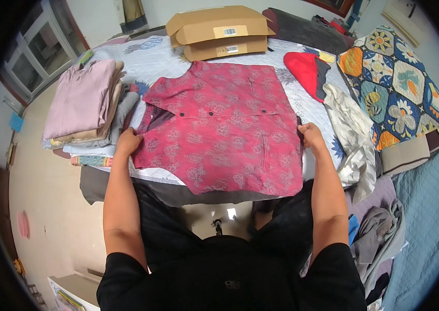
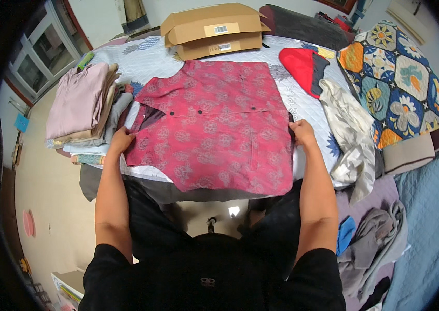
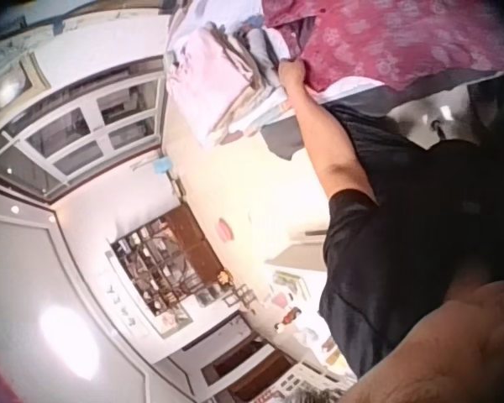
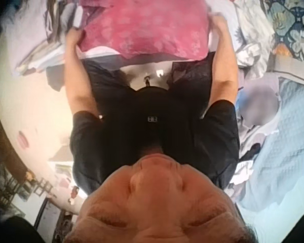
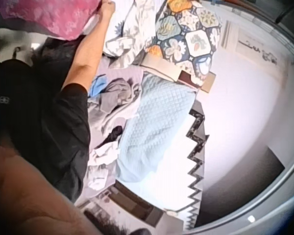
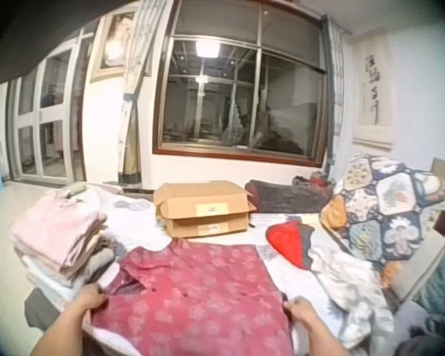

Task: The person folds a beige garment, a pink long-sleeved shirt, and a red patterned shirt on a bed. They smooth each item, fold the sleeves and sides, and stack the folded clothes on the left side of the bed.

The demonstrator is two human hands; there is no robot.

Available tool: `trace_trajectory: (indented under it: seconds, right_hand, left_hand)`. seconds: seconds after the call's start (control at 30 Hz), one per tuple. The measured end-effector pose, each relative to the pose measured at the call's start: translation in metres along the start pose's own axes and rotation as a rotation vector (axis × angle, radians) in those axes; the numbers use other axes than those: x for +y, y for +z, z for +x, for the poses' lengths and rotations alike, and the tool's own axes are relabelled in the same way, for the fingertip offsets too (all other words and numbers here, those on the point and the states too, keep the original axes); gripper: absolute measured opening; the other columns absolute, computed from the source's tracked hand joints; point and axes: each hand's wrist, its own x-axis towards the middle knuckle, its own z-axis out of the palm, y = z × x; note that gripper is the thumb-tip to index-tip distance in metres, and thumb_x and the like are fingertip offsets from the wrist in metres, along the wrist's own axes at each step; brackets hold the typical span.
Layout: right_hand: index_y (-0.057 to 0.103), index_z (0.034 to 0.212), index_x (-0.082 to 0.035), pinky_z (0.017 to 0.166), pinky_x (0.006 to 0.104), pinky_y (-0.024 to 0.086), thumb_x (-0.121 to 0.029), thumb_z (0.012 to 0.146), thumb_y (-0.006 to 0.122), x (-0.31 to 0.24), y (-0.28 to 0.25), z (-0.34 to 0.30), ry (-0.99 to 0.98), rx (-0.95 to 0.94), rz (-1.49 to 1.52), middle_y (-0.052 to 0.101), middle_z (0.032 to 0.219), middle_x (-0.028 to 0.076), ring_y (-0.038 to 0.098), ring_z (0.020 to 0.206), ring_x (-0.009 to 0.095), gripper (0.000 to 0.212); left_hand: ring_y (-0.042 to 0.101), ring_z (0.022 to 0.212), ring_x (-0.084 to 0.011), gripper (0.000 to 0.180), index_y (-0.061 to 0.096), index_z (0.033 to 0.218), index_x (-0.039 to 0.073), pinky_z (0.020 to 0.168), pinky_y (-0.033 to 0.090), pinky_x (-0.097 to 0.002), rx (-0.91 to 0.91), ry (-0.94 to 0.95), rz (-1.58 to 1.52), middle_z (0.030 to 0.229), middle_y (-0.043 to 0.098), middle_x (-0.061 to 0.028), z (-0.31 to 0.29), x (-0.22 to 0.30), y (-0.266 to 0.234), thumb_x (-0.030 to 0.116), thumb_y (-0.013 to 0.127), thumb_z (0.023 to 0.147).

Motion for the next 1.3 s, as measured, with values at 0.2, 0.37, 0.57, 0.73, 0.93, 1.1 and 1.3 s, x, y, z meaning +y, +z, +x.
trace_trajectory:
  seconds: [0.2,0.37,0.57,0.73,0.93,1.1,1.3]
  right_hand:
    - [0.053,0.133,-0.005,0.089,0.0473,0.053,-0.034,0.091,0.077,0.001,-0.004,-0.054,0.178,-0.398,0.298,0.068,0.121,0.013,0.066,0.106,0.027,0.056]
    - [0.041,0.149,-0.001,0.101,0.0453,0.051,-0.009,0.087,0.078,0.008,-0.005,-0.080,0.010,-0.494,0.349,0.060,0.136,0.016,0.059,0.122,0.026,0.072]
    - [0.055,0.135,-0.007,0.084,0.0374,0.057,0.000,0.087,0.069,0.028,-0.040,-0.061,-0.102,-0.067,0.212,0.071,0.106,0.014,0.069,0.097,0.025,0.050]
    - [0.057,0.136,-0.007,0.088,0.0464,0.055,-0.011,0.084,0.074,0.047,-0.043,-0.051,-0.280,0.154,-0.623,0.074,0.101,0.019,0.071,0.093,0.037,0.055]
    - [0.057,0.138,-0.011,0.097,0.0479,0.052,-0.028,0.084,0.077,-0.027,-0.002,-0.101,-0.461,0.280,-0.871,0.058,0.133,0.018,0.061,0.120,0.039,0.060]
    - [0.059,0.137,-0.011,0.101,0.0467,0.050,-0.030,0.085,0.077,-0.033,0.019,-0.103,-0.421,0.023,-0.993,0.059,0.137,0.017,0.058,0.123,0.039,0.059]
    - [0.058,0.137,-0.012,0.103,0.0467,0.049,-0.031,0.084,0.078,-0.032,0.025,-0.105,-0.369,0.061,-1.021,0.059,0.136,0.016,0.056,0.125,0.038,0.059]
  left_hand:
    - [0.070,0.107,-0.0391,0.064,0.060,0.133,-0.005,0.091,0.053,-0.0408,-0.142,-0.007,-0.195,0.114,0.071,-0.0284,-0.013,0.001,-0.008,0.010,0.069,0.071]
    - [0.068,0.112,-0.0413,0.064,0.056,0.141,0.001,0.094,0.052,-0.0413,-0.131,0.014,-0.188,0.119,0.069,-0.0304,-0.023,-0.002,-0.018,0.001,0.058,0.076]
    - [0.066,0.115,-0.0431,0.070,0.052,0.146,0.005,0.098,0.052,-0.0432,-0.259,0.079,-0.131,0.121,0.067,-0.0333,-0.055,0.038,-0.026,0.001,0.053,0.076]
    - [0.064,0.118,-0.0422,0.062,0.058,0.138,0.001,0.099,0.052,-0.0451,-0.296,0.251,0.074,0.125,0.066,-0.0298,-0.075,0.039,-0.027,0.010,0.060,0.077]
    - [0.071,0.095,-0.0334,0.038,0.061,0.128,-0.001,0.080,0.058,-0.0419,-0.282,-0.023,-0.920,0.106,0.071,-0.0179,-0.024,0.044,-0.004,0.019,0.066,0.096]
    - [0.065,0.111,-0.0379,0.048,0.047,0.138,0.003,0.094,0.059,-0.0500,-0.457,-0.263,-1.630,0.127,0.056,-0.0265,0.019,0.054,0.012,0.028,0.065,0.101]
    - [0.067,0.105,-0.0246,0.038,0.055,0.132,0.013,0.086,0.055,-0.0376,-0.123,-0.103,-1.733,0.122,0.065,-0.0086,0.032,0.062,0.015,0.025,0.068,0.099]
